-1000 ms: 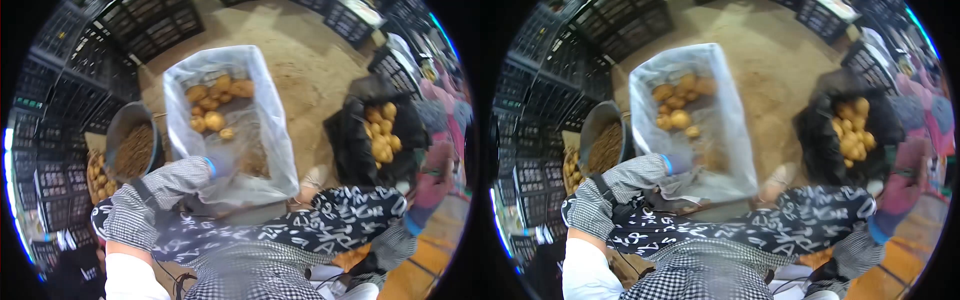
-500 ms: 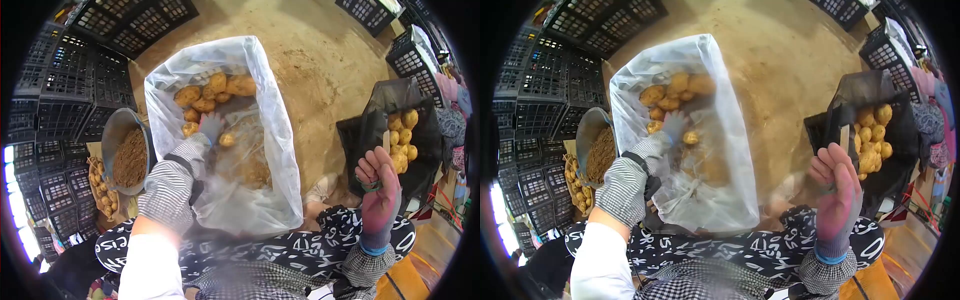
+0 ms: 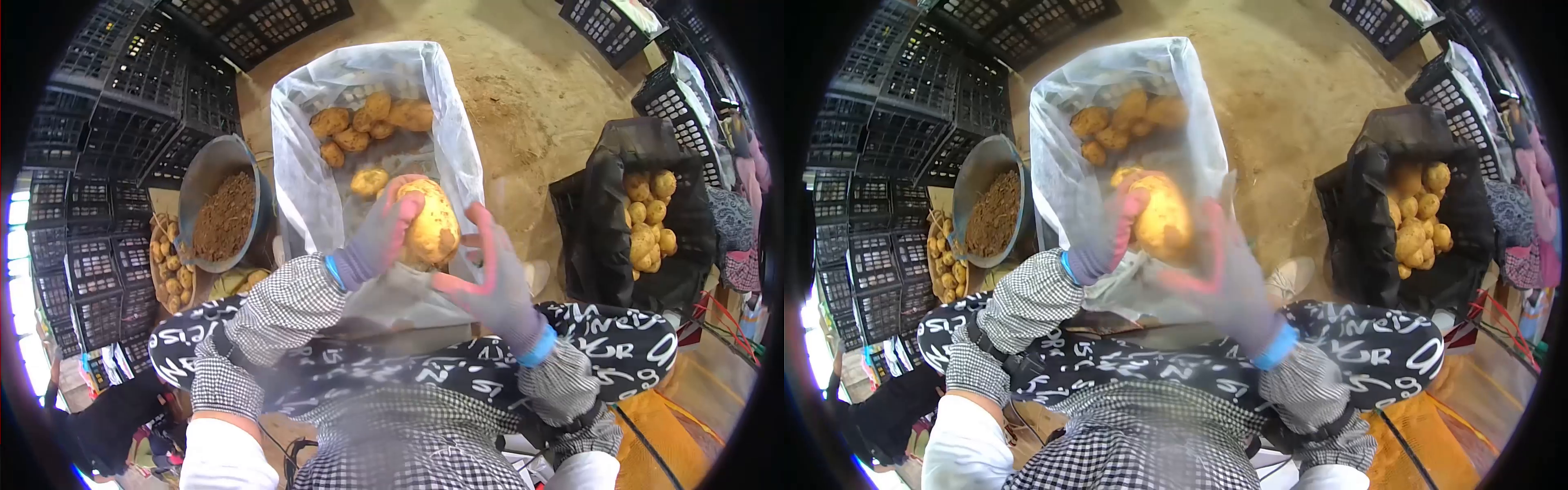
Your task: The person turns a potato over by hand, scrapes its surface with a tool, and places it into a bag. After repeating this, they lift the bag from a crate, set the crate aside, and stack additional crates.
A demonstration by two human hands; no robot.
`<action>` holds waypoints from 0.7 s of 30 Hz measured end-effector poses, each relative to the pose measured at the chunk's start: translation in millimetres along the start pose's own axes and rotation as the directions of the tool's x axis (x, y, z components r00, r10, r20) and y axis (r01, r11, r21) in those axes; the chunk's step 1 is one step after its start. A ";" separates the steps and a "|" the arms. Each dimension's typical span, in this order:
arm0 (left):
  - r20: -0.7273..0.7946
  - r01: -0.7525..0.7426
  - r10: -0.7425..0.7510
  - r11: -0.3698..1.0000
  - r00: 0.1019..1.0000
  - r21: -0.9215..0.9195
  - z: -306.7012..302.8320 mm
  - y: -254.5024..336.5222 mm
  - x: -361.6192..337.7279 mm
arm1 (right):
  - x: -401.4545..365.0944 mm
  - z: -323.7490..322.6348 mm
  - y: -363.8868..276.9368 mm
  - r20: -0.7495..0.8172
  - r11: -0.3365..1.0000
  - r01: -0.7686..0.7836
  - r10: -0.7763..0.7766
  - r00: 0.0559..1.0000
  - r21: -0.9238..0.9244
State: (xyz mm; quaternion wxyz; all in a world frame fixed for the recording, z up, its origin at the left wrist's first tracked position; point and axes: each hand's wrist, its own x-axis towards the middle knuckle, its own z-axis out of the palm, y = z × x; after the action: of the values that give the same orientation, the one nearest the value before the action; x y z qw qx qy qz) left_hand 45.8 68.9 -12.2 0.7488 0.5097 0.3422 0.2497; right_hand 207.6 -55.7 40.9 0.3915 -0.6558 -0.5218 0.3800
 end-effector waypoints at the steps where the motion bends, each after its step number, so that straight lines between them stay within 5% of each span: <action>1: -0.011 -0.026 0.026 0.999 1.000 -0.019 10.8 -1.3 -7.9 | -0.2 8.1 -2.3 -0.001 0.999 0.035 -0.035 0.999 -0.016; 5: -0.106 -0.114 0.119 0.992 0.987 0.052 17.9 -25.8 -26.3 | -12.5 34.6 11.3 -0.106 0.967 0.223 -0.211 0.972 0.126; 8: -0.222 -0.110 0.117 0.993 0.968 0.046 15.5 -45.9 -44.1 | -20.2 54.2 22.5 -0.131 0.958 0.215 -0.192 0.973 0.192; 11: -0.265 0.012 -0.022 0.999 0.964 -0.038 21.7 -22.9 -71.1 | -20.7 62.9 23.3 -0.076 0.966 0.219 -0.210 0.975 0.140; 14: -0.155 0.120 -0.164 0.958 0.974 -0.259 16.9 -19.5 -86.9 | -17.4 62.4 23.7 0.014 0.976 0.189 -0.192 0.981 0.111; 17: -0.096 0.081 -0.128 0.917 0.987 -0.391 12.4 -23.4 -89.5 | -11.0 61.1 25.4 0.020 0.970 0.165 -0.172 0.985 0.176; 20: -0.156 0.102 -0.158 0.943 0.975 -0.317 11.4 -13.9 -89.2 | -5.5 66.1 49.5 -0.061 0.918 0.065 -0.044 0.997 0.391; 21: -0.162 0.108 -0.152 0.962 0.975 -0.252 10.0 -13.2 -88.8 | -3.0 64.2 46.8 -0.052 0.944 0.150 -0.141 0.989 0.295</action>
State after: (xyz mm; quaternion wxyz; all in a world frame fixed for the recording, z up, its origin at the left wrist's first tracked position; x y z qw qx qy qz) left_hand -3.1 -5.9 0.9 0.7861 0.3664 0.4084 0.2846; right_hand 167.0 -58.1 -27.4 0.5207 -0.5545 -0.4995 0.4145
